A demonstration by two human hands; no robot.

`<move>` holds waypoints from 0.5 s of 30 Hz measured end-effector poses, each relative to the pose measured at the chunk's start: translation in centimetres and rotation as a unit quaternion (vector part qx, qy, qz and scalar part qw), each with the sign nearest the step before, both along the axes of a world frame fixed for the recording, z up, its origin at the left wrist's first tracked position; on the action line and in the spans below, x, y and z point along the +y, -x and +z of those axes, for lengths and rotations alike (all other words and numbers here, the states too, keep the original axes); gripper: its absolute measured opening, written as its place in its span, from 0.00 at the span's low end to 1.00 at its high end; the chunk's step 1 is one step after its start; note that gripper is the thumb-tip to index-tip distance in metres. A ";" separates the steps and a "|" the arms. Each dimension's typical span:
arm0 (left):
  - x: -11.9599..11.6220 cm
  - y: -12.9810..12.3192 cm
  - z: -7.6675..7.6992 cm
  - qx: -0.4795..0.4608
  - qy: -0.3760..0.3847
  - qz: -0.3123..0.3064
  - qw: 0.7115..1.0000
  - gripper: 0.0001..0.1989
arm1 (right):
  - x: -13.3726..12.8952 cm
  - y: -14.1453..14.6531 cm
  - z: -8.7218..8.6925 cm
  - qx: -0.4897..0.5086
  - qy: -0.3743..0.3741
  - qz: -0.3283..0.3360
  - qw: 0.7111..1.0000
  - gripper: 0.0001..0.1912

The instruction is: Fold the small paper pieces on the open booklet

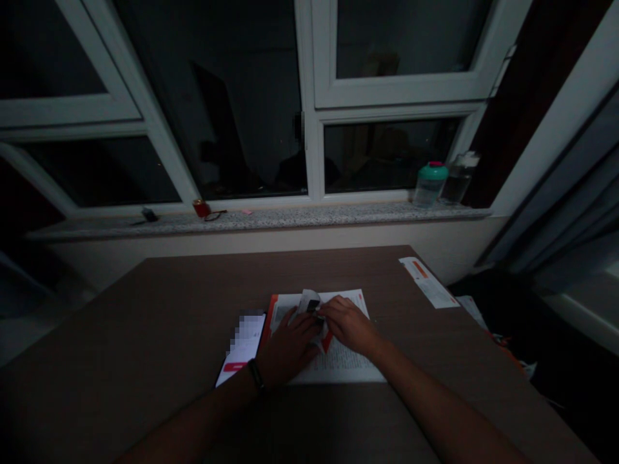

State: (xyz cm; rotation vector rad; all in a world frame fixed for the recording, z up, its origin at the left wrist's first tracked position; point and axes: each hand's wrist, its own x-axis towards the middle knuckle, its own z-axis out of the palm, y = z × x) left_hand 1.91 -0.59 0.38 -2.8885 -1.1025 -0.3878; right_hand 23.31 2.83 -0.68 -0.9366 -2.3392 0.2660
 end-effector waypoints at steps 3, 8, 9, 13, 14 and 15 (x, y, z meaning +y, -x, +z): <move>-0.1 0.0 0.1 0.003 0.006 -0.001 1.000 0.18 | -0.1 0.0 0.2 -0.017 0.008 0.006 1.000 0.16; -0.1 0.0 -0.2 -0.006 -0.001 0.024 1.000 0.17 | -0.1 0.1 0.2 -0.019 0.013 -0.006 1.000 0.16; -0.1 0.0 -0.3 -0.011 -0.001 0.029 1.000 0.17 | -0.1 0.1 0.2 -0.020 0.012 -0.006 1.000 0.16; -0.1 0.1 -0.4 -0.017 -0.002 0.027 0.999 0.24 | -0.2 0.0 0.4 -0.031 0.010 -0.001 0.999 0.17; -0.1 0.1 -0.4 -0.014 -0.003 0.024 1.000 0.25 | -0.3 0.0 0.4 -0.034 0.011 -0.001 0.999 0.17; 0.0 0.1 -0.4 -0.012 -0.005 0.022 1.000 0.25 | -0.3 0.0 0.4 -0.037 0.012 0.000 0.999 0.18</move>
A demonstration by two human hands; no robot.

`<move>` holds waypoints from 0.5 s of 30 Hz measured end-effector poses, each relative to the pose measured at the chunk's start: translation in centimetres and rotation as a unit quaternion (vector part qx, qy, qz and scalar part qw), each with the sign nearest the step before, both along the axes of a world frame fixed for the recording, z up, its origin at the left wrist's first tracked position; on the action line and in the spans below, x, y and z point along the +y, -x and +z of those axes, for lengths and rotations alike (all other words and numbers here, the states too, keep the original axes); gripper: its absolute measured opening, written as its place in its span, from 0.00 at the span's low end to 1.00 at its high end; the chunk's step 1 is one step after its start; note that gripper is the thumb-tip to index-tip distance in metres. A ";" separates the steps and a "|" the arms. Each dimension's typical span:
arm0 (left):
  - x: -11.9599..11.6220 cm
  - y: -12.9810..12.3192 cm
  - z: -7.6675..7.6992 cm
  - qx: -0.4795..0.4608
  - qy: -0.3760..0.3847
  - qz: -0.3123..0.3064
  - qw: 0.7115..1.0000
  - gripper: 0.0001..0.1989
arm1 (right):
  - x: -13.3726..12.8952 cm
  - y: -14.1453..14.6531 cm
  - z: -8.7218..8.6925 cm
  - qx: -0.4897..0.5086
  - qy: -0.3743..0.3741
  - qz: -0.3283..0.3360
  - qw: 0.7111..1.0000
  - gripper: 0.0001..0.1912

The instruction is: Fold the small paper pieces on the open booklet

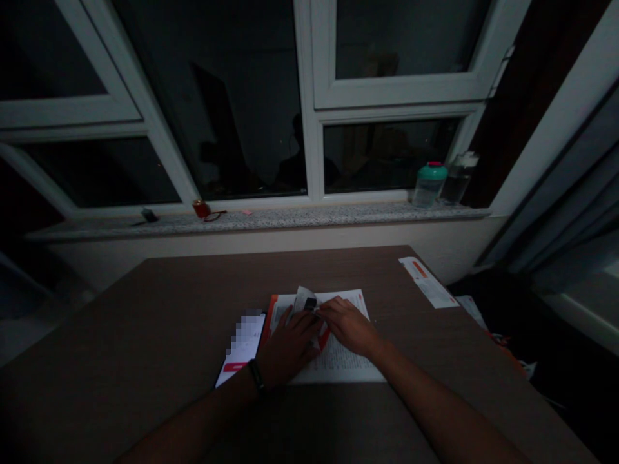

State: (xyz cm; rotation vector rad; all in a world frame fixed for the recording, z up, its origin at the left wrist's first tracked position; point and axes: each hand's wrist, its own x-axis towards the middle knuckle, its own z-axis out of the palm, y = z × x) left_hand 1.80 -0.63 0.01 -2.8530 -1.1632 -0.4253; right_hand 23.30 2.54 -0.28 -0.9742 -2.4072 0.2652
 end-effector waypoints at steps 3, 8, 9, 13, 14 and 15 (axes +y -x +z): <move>0.0 0.1 -0.1 0.005 -0.003 -0.001 1.000 0.26 | 0.0 0.0 -0.1 -0.010 0.001 0.001 1.000 0.19; 0.0 0.2 -0.3 0.009 0.000 -0.009 1.000 0.26 | 0.0 0.0 -0.3 -0.046 -0.006 -0.002 0.999 0.22; 0.0 0.2 -0.2 0.009 -0.001 -0.008 1.000 0.26 | 0.0 0.0 -0.3 -0.051 -0.006 -0.003 0.999 0.22; -0.1 0.0 0.1 0.016 -0.005 0.004 1.000 0.25 | -0.1 0.1 -0.1 -0.069 -0.003 -0.012 0.998 0.25; -0.2 -0.1 0.2 0.017 -0.008 0.008 1.000 0.26 | -0.2 0.1 0.0 -0.072 -0.004 -0.015 0.997 0.25; -0.3 -0.1 0.2 0.017 -0.012 0.012 1.000 0.25 | -0.2 0.1 0.1 -0.074 -0.007 -0.018 0.997 0.25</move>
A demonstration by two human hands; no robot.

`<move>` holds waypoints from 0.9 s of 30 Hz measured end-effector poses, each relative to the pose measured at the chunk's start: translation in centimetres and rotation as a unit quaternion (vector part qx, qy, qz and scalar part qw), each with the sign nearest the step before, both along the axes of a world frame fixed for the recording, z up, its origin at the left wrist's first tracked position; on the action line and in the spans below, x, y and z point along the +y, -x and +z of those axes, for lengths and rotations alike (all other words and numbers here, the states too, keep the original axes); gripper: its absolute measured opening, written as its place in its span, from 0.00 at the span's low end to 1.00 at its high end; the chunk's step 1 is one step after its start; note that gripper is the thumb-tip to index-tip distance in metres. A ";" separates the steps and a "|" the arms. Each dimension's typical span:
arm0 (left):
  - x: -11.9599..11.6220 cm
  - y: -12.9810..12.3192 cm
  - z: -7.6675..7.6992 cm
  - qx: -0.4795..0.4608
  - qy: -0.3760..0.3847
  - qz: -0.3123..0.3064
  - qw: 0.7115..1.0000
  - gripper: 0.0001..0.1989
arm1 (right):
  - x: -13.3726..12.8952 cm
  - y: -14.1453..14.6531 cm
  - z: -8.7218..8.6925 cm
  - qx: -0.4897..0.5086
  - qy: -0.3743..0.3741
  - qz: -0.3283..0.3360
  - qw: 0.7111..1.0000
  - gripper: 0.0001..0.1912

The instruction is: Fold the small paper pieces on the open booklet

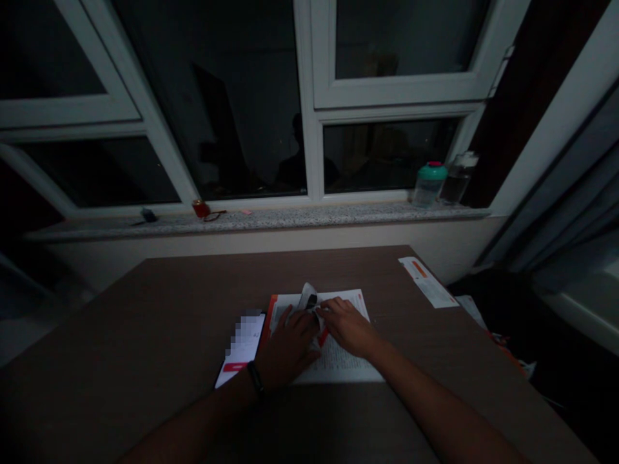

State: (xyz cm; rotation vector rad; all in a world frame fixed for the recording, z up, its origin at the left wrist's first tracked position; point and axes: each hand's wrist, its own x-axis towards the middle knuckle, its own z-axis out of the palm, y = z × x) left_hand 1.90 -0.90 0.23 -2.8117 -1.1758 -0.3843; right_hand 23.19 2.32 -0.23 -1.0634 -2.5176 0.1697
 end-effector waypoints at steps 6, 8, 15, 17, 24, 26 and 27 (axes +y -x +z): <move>-0.3 -0.1 0.3 -0.009 0.012 0.017 1.000 0.24 | 0.0 0.2 0.1 -0.008 -0.008 -0.015 1.000 0.22; -0.3 -0.1 0.4 -0.010 0.025 0.020 0.999 0.26 | 0.0 0.3 0.0 -0.009 -0.008 -0.023 1.000 0.22; -0.3 0.0 0.5 -0.018 0.045 0.004 0.999 0.25 | 0.0 0.5 0.1 -0.023 -0.011 -0.022 0.999 0.24; -0.3 0.0 0.5 -0.030 0.054 0.001 0.998 0.25 | 0.1 0.6 0.0 -0.028 -0.013 -0.019 0.999 0.24; 0.0 -0.2 0.5 -0.059 0.085 0.024 0.994 0.25 | 0.2 0.6 0.1 -0.035 -0.007 -0.013 0.999 0.24; 0.0 -0.1 0.6 -0.054 0.083 0.005 0.995 0.23 | 0.3 0.5 0.0 -0.033 -0.005 -0.007 0.999 0.24; 0.0 -0.1 0.6 -0.053 0.081 -0.002 0.995 0.23 | 0.3 0.5 0.0 -0.032 -0.004 -0.004 0.999 0.24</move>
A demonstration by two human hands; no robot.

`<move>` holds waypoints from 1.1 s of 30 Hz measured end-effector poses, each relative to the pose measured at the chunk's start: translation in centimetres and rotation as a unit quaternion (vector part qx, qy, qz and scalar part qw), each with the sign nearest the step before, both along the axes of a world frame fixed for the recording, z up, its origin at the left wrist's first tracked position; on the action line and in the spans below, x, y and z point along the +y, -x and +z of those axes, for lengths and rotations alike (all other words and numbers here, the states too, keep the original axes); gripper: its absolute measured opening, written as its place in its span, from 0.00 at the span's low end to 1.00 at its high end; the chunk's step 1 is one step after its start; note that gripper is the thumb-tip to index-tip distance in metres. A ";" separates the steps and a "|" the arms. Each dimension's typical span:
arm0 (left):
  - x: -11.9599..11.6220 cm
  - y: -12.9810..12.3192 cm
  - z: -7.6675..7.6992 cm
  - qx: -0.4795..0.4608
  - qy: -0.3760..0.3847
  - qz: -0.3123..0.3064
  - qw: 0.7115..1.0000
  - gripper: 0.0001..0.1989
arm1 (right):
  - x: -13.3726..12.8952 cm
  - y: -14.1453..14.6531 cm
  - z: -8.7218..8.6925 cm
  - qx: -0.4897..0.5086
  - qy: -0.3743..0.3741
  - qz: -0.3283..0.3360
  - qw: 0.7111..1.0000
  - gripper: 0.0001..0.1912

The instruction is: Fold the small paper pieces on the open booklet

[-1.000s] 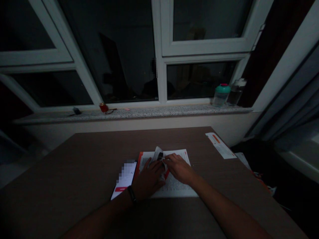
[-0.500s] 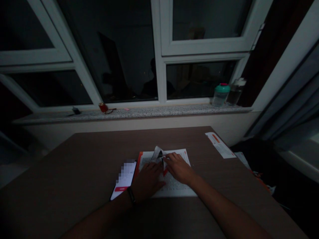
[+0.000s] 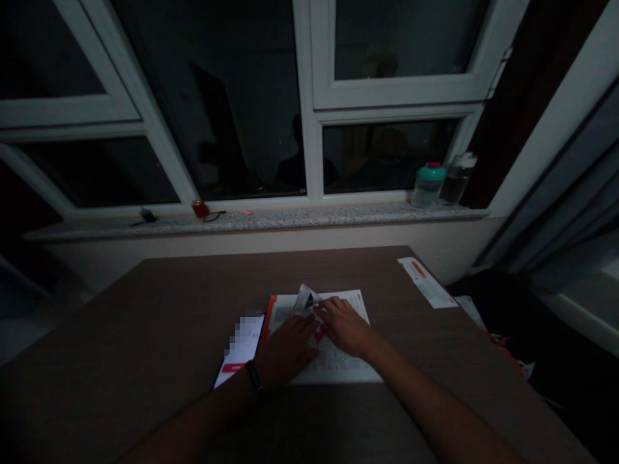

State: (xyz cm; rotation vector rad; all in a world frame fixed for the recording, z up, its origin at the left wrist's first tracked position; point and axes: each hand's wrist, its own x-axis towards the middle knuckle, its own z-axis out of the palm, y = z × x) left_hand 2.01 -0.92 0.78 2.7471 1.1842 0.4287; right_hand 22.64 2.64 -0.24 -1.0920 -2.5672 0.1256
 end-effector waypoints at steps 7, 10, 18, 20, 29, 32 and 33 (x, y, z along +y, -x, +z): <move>0.1 0.2 -0.2 0.024 -0.005 -0.012 1.000 0.25 | 0.2 0.0 -0.3 0.002 0.008 0.003 1.000 0.22; 0.1 0.2 -0.4 0.027 -0.007 -0.014 1.000 0.25 | 0.1 0.0 -0.1 0.011 0.015 0.005 1.000 0.21; 0.0 0.2 -0.5 0.034 -0.014 -0.015 0.999 0.25 | 0.1 -0.2 -0.1 0.007 0.018 0.006 1.000 0.21; 0.0 0.3 -0.5 0.037 -0.014 -0.013 0.999 0.26 | 0.1 -0.2 -0.1 0.007 0.015 0.004 1.000 0.21; 0.1 0.2 -0.7 0.035 -0.020 -0.014 0.999 0.27 | 0.2 0.0 -0.2 0.009 0.008 -0.001 1.000 0.19; 0.0 0.2 -0.4 0.021 -0.015 -0.019 0.999 0.23 | 0.2 0.1 -0.1 0.013 0.011 -0.008 1.000 0.18; 0.0 0.2 -0.3 0.019 -0.012 -0.021 1.000 0.22 | 0.2 0.2 -0.1 0.014 0.012 -0.010 1.000 0.18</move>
